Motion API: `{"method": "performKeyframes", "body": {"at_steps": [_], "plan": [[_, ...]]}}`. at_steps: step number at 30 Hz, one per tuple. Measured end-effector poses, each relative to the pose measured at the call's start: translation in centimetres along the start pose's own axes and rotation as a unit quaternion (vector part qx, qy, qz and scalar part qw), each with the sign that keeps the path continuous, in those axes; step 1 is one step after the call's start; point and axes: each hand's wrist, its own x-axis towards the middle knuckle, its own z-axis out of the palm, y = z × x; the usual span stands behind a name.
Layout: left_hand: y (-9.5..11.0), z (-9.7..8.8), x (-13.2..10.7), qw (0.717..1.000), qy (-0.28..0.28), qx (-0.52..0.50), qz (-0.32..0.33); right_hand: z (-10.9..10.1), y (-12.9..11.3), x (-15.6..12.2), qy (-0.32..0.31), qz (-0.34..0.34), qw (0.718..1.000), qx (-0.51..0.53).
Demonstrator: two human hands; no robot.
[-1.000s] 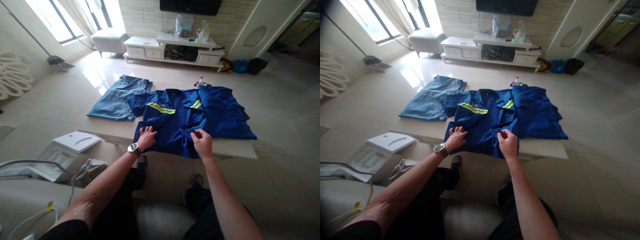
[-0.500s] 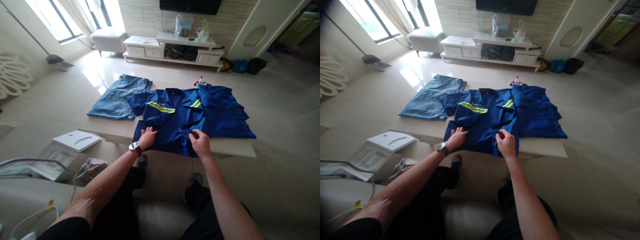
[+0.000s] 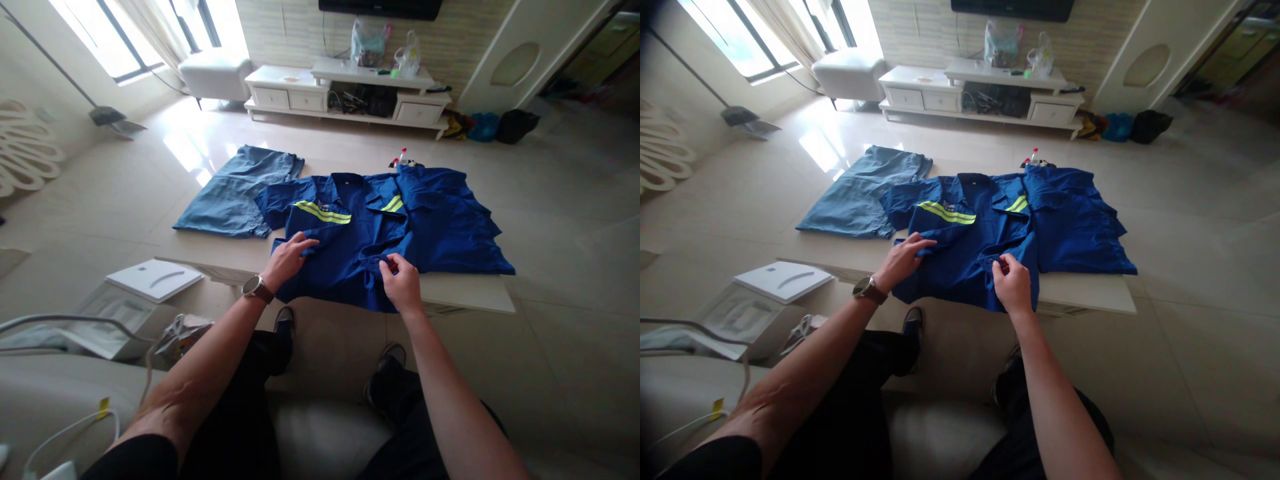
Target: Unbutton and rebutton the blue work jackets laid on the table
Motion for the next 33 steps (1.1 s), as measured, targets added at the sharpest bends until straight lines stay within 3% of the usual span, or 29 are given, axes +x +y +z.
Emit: {"method": "performKeyframes", "body": {"at_steps": [2, 4, 8, 11, 13, 14, 16, 18, 20, 22, 25, 27, 33], "plan": [[0.5, -0.5, 0.3, 0.992, 0.121, -0.022, 0.002, 0.0, -0.1, 0.1, 0.004, -0.001, 1.000, -0.001], [0.9, -0.5, 0.4, 0.985, 0.164, -0.046, 0.030, 0.1, -0.3, 0.1, 0.001, 0.001, 1.000, -0.002], [1.3, 0.5, -0.1, 0.987, 0.109, -0.069, 0.096, 0.3, -0.6, -0.1, -0.010, 0.006, 1.000, -0.010], [1.5, 1.0, -0.4, 0.991, 0.048, -0.058, 0.113, 0.6, -0.8, -0.3, -0.018, 0.006, 1.000, -0.016], [2.0, 0.8, -0.4, 0.991, 0.036, -0.053, 0.117, 0.8, -0.9, -0.3, -0.023, 0.006, 1.000, -0.017], [2.4, 0.4, -0.3, 0.991, 0.059, -0.055, 0.109, 0.9, -0.9, -0.4, -0.026, 0.005, 1.000, -0.017], [3.6, -0.8, -0.1, 0.981, 0.172, -0.065, 0.069, 1.0, -0.9, -0.4, -0.030, 0.005, 0.999, -0.019], [5.1, -2.2, 0.0, 0.946, 0.317, -0.069, 0.015, 1.0, -0.9, -0.4, -0.033, 0.006, 0.999, -0.023], [6.5, -3.0, -0.2, 0.920, 0.388, -0.048, -0.017, 1.1, -0.9, -0.5, -0.034, 0.006, 0.999, -0.026], [7.3, -2.7, -0.6, 0.944, 0.329, -0.013, -0.011, 1.3, -0.9, -0.5, -0.034, 0.005, 0.999, -0.026], [7.4, -0.5, -1.7, 0.992, 0.122, -0.002, 0.011, 1.4, -0.9, -0.7, -0.038, 0.001, 0.999, -0.021], [7.3, 1.0, -2.5, 0.999, 0.043, -0.018, -0.015, 1.5, -0.9, -0.8, -0.039, -0.007, 0.999, -0.017], [9.0, 2.2, -3.8, 0.975, 0.057, -0.073, -0.204, 1.6, -0.9, -1.1, -0.046, -0.019, 0.999, -0.006]]}}
